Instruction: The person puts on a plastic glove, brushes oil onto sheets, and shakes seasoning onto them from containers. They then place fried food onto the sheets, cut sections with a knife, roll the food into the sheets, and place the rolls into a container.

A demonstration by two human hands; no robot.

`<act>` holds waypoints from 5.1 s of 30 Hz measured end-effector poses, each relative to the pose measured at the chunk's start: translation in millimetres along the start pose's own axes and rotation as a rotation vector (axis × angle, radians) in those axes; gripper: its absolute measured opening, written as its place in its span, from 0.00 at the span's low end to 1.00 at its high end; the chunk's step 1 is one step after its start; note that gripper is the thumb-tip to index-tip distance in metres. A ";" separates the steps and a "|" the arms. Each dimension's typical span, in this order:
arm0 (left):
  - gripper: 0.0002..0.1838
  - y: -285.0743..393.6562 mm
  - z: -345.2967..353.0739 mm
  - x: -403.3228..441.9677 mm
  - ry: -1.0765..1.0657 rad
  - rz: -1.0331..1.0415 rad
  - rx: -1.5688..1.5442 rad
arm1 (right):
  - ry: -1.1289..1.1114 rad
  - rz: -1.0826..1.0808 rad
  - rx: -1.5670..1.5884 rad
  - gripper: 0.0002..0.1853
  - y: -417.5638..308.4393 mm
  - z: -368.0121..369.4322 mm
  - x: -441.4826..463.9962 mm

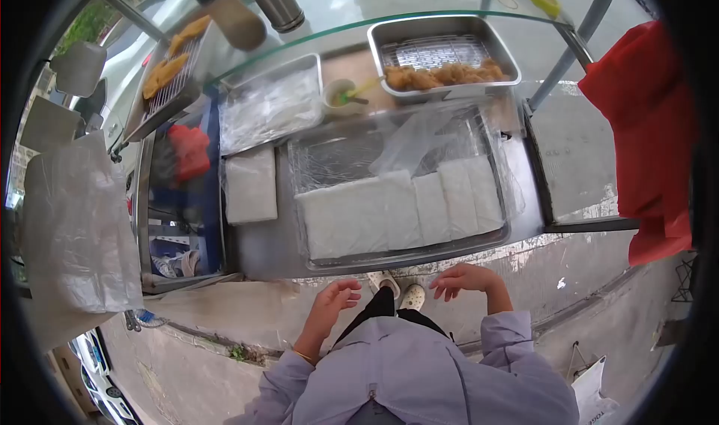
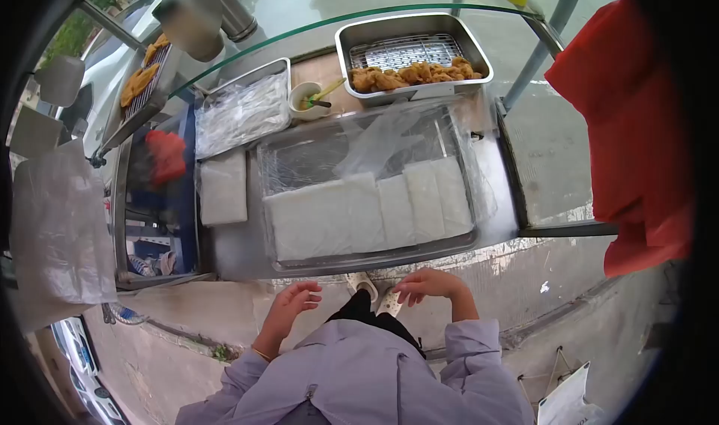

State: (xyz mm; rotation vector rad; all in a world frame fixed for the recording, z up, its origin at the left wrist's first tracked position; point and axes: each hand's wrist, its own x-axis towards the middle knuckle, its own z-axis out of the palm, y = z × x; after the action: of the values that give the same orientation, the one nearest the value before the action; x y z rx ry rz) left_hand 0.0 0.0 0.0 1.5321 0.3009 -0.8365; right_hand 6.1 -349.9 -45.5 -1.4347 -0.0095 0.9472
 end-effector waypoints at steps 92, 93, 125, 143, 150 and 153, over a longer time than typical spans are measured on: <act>0.30 -497.1 189.0 -78.8 0.885 0.389 -2.047 | 0.821 -0.327 -1.897 0.35 179.7 -125.0 83.6; 0.31 -491.5 185.9 -82.1 0.887 0.417 -2.044 | 0.783 -0.415 -1.887 0.33 177.1 -117.6 86.7; 0.24 -8.8 -12.0 -54.5 -0.368 1.224 -1.547 | -0.425 -0.457 -0.369 0.11 -52.6 203.8 29.8; 0.17 297.8 41.2 31.4 -0.393 0.847 -0.886 | 1.498 -0.836 -1.054 0.16 -486.4 -199.5 38.8; 0.14 414.9 78.8 56.5 0.182 1.203 0.312 | 1.104 -1.205 -0.020 0.12 -478.0 -180.0 -68.1; 0.28 473.2 111.8 92.4 0.575 1.730 1.047 | 1.113 -1.236 0.041 0.14 -463.9 -193.2 -93.4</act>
State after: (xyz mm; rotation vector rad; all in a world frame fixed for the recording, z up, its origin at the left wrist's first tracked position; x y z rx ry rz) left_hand 330.7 -209.8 302.6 2.1373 -1.1429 1.0114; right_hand 298.5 -491.5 349.0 -1.3865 -0.0438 -0.8743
